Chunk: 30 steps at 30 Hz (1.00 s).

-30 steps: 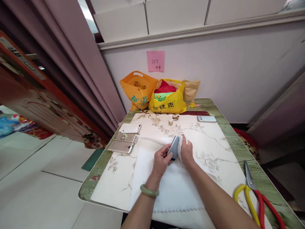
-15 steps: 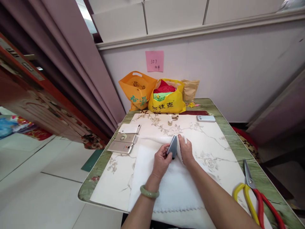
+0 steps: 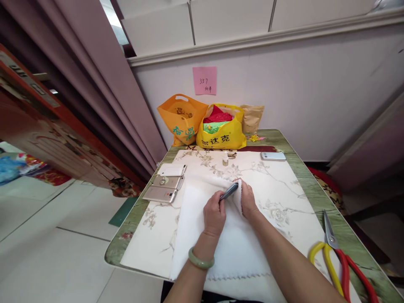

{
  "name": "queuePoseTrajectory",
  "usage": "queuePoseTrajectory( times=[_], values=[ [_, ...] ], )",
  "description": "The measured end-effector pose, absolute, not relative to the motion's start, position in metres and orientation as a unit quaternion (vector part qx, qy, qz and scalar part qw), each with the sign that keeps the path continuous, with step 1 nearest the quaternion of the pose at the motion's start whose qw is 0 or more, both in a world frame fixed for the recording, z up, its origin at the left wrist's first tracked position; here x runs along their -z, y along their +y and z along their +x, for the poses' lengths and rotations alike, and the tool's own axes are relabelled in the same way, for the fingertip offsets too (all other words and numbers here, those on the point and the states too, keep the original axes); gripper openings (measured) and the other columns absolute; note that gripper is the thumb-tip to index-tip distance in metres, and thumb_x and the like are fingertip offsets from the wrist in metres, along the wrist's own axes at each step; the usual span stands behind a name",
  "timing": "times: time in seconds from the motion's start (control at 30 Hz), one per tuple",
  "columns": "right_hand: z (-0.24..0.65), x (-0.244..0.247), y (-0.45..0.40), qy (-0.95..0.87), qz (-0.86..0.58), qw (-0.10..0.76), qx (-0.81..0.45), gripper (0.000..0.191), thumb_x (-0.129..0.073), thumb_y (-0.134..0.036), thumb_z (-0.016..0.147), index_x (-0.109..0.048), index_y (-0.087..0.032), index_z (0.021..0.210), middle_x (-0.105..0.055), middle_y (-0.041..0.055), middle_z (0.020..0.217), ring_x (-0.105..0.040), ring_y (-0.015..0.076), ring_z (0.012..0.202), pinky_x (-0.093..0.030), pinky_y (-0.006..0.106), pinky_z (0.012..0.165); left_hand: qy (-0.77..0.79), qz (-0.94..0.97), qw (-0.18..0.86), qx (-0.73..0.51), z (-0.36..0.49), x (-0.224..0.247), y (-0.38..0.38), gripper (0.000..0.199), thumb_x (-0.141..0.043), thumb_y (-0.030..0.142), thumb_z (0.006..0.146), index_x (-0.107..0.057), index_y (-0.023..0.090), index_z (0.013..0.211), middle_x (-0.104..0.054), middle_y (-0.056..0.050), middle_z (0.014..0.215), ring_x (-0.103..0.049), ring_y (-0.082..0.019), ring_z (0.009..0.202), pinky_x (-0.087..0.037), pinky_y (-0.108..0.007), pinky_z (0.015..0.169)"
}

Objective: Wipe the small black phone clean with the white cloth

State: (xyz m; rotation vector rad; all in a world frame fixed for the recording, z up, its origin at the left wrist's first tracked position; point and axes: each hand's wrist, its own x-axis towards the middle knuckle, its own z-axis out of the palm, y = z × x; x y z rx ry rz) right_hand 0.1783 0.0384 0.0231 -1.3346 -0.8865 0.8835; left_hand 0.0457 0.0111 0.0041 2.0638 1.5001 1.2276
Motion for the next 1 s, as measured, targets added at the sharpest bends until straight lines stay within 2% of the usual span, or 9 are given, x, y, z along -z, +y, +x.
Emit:
queuePoseTrajectory(
  times=[0.17, 0.3, 0.5, 0.63, 0.73, 1.0],
  values=[
    [0.176, -0.026, 0.039, -0.391, -0.511, 0.617, -0.453, 0.041, -0.049, -0.055, 0.084, -0.063, -0.017, 0.08, -0.058, 0.0, 0.07, -0.05, 0.0168, 0.071, -0.041, 0.028, 0.072, 0.529, 0.711, 0.164, -0.434, 0.046, -0.006, 0.01, 0.023, -0.045, 0.014, 0.089, -0.056, 0.023, 0.107, -0.067, -0.003, 0.096, -0.064, -0.018, 0.085, -0.049, -0.029, 0.08],
    [0.178, -0.025, 0.039, -0.418, -0.544, 0.604, -0.405, 0.041, -0.045, -0.054, 0.086, -0.064, -0.019, 0.076, -0.061, 0.0017, 0.07, -0.051, 0.0181, 0.075, -0.042, 0.027, 0.071, 0.545, 0.698, 0.173, -0.431, 0.045, -0.005, 0.011, 0.023, -0.045, 0.013, 0.088, -0.056, 0.024, 0.106, -0.067, -0.002, 0.094, -0.063, -0.018, 0.084, -0.048, -0.029, 0.08],
    [0.178, -0.012, 0.042, -0.348, -0.611, 0.602, -0.377, 0.041, -0.045, -0.056, 0.086, -0.061, -0.02, 0.074, -0.059, 0.0019, 0.067, -0.051, 0.0187, 0.073, -0.04, 0.027, 0.068, 0.556, 0.676, 0.191, -0.444, 0.042, -0.006, 0.012, 0.022, -0.044, 0.013, 0.088, -0.056, 0.024, 0.102, -0.066, -0.001, 0.091, -0.062, -0.017, 0.082, -0.047, -0.029, 0.08],
    [0.176, -0.008, 0.043, -0.382, -0.546, 0.609, -0.43, 0.042, -0.05, -0.058, 0.084, -0.054, -0.02, 0.068, -0.05, -0.0023, 0.061, -0.044, 0.0149, 0.063, -0.038, 0.026, 0.061, 0.554, 0.681, 0.176, -0.445, 0.043, -0.005, 0.012, 0.022, -0.043, 0.014, 0.088, -0.056, 0.024, 0.103, -0.067, -0.002, 0.091, -0.063, -0.017, 0.082, -0.048, -0.029, 0.079],
    [0.176, -0.012, 0.041, -0.399, -0.489, 0.613, -0.475, 0.04, -0.054, -0.056, 0.083, -0.054, -0.019, 0.07, -0.05, -0.0034, 0.062, -0.042, 0.0129, 0.061, -0.037, 0.025, 0.06, 0.557, 0.683, 0.157, -0.446, 0.044, -0.004, 0.012, 0.024, -0.043, 0.013, 0.087, -0.057, 0.024, 0.104, -0.068, -0.002, 0.092, -0.064, -0.018, 0.083, -0.048, -0.029, 0.079],
    [0.176, -0.02, 0.04, -0.367, -0.523, 0.624, -0.45, 0.046, -0.049, -0.06, 0.084, -0.053, -0.019, 0.064, -0.053, -0.0038, 0.058, -0.044, 0.0138, 0.06, -0.037, 0.026, 0.062, 0.563, 0.668, 0.179, -0.453, 0.043, -0.007, 0.012, 0.023, -0.044, 0.013, 0.086, -0.058, 0.024, 0.1, -0.068, -0.001, 0.092, -0.063, -0.016, 0.082, -0.048, -0.028, 0.079]
  ],
)
